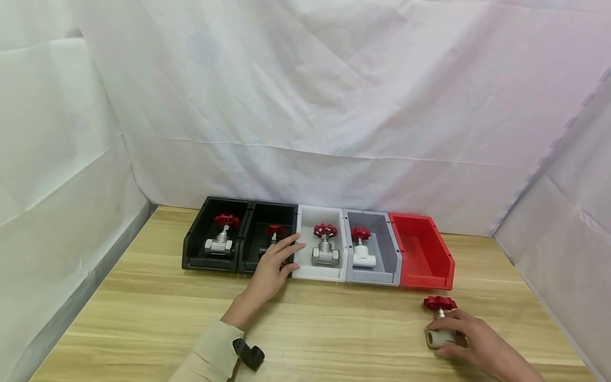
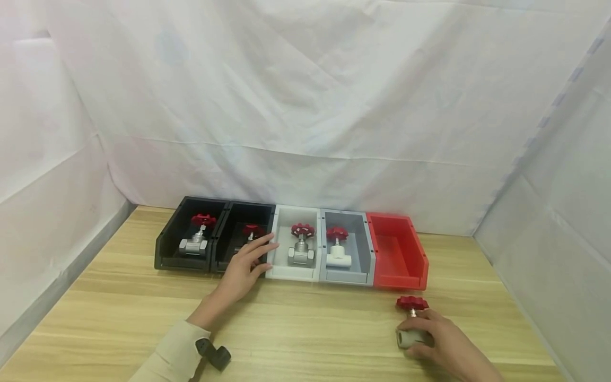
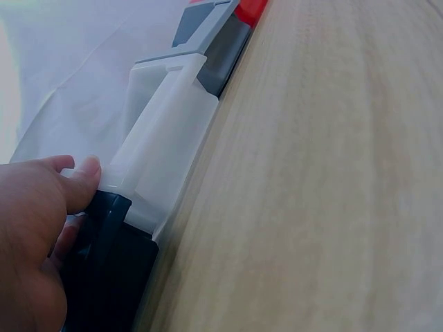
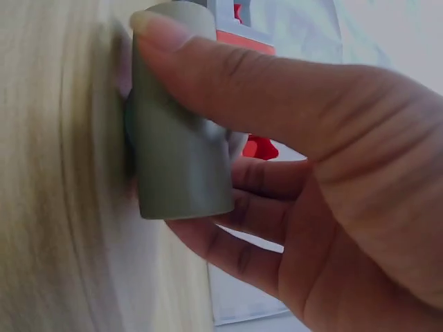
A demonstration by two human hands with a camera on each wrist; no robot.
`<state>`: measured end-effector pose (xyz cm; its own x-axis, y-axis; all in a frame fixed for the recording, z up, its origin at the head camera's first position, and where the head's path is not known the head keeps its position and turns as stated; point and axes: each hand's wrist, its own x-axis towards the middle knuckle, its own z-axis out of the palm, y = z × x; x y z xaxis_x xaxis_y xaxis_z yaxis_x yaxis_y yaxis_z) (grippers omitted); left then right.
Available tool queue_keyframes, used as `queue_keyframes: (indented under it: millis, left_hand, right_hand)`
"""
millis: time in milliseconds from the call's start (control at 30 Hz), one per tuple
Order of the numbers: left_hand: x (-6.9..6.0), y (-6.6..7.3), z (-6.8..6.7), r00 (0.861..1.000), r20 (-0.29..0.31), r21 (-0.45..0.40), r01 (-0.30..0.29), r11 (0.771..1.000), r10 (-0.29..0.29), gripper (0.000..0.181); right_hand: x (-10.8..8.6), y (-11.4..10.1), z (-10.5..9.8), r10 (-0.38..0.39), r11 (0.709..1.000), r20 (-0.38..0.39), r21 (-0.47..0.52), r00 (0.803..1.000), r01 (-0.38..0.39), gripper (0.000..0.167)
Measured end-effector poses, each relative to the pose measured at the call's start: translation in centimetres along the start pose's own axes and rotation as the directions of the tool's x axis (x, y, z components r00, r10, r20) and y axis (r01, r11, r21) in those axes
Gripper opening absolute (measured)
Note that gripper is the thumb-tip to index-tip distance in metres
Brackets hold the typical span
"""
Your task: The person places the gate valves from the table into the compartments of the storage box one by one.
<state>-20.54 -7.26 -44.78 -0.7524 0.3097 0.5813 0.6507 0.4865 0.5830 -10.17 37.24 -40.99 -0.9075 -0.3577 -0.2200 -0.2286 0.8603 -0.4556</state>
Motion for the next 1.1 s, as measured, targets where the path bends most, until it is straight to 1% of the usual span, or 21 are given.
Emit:
queue_keyframes:
  millis: [100,267,333,367,467,733,933,1100]
  left_hand:
    - [0.1,0.1,-0.1,1.0,0.0,-0.001,-0.002,1.0,0.002,0.052]
    - [0.2,0.0,-0.1,1.0,0.0,-0.01,-0.003,1.0,0.003,0.05]
    - [0.2,0.0,-0.1,1.0,0.003,-0.009,-0.003,1.0,0.003,0.05]
    - [0.3,0.0,-0.1,1.0,0.004,-0.008,-0.002,1.0,0.002,0.05]
    - [0.3,-0.1,0.0,1.0,0.003,-0.006,-0.002,1.0,0.002,0.05]
    - [0.3,-0.1,0.0,1.0,0.008,-0.009,0.004,1.0,-0.004,0.05]
    - [0.1,0.0,0.0,1.0,0.007,-0.011,0.013,1.0,-0.013,0.049]
    - [0.0,0.1,0.0,1.0,0.007,-0.01,0.017,1.0,-0.017,0.049]
  right_hand:
    - [0.1,0.3,0.2,-0.018,0.999,-0.018,0.039,1.0,0.018,0.041]
    - [0.5,0.9,0.8,-0.068,0.994,-0.079,0.078,0.995,0.074,0.039]
    - [0.5,1.1,1.0,-0.076,0.993,-0.092,0.086,0.993,0.084,0.039]
    - [0.5,1.0,1.0,-0.067,0.993,-0.096,0.091,0.993,0.075,0.039]
    - [0.5,1.0,1.1,-0.068,0.994,-0.129,0.079,0.989,0.079,0.039]
    - [0.5,1.3,1.5,-0.086,0.995,-0.223,0.023,0.971,0.093,0.041]
    - [0.4,1.5,1.8,-0.139,0.988,-0.26,0.023,0.955,0.15,0.039]
    - [0.3,1.4,1.8,-0.173,0.982,-0.254,0.032,0.952,0.187,0.037]
